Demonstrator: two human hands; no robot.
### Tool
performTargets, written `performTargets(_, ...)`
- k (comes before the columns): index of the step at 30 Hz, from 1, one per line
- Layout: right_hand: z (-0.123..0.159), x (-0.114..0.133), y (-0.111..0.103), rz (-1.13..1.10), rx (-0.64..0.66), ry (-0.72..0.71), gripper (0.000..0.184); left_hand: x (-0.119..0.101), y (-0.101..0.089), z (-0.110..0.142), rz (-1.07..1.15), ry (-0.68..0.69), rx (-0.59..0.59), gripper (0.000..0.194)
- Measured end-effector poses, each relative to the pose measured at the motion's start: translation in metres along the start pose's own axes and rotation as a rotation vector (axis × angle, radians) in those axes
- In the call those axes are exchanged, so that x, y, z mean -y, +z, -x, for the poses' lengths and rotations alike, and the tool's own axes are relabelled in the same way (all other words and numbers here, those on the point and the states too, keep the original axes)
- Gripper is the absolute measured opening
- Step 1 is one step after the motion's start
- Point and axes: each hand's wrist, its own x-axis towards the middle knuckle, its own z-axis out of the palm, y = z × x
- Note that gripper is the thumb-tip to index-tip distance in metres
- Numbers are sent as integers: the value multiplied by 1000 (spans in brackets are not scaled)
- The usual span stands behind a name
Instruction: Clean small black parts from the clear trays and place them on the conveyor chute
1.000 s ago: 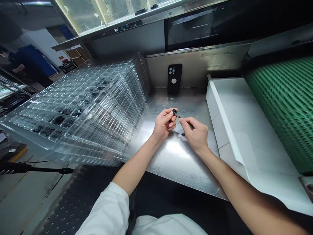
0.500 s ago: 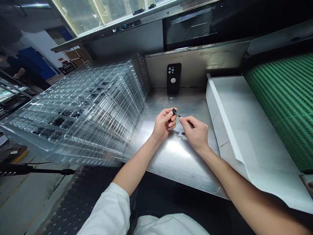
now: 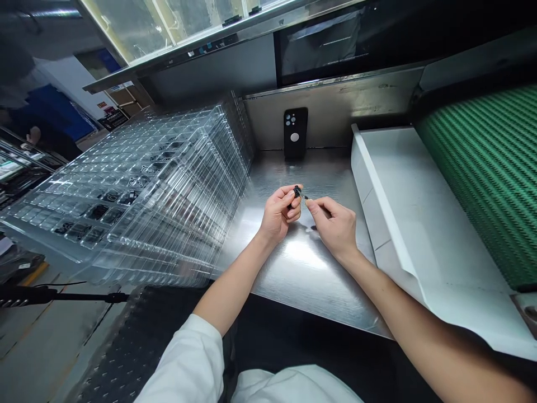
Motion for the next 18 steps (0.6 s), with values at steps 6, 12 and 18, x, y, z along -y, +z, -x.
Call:
performTargets(6, -1, 2, 0, 15, 9, -7, 56, -1, 1, 0, -11, -30, -44, 25)
performTargets(12, 0, 2, -1, 14, 6, -33, 52, -1, 1, 0, 0, -24, -20, 26)
performTargets(18, -2, 0, -1, 7, -15, -4, 51, -1, 1, 0, -8, -27, -18, 24)
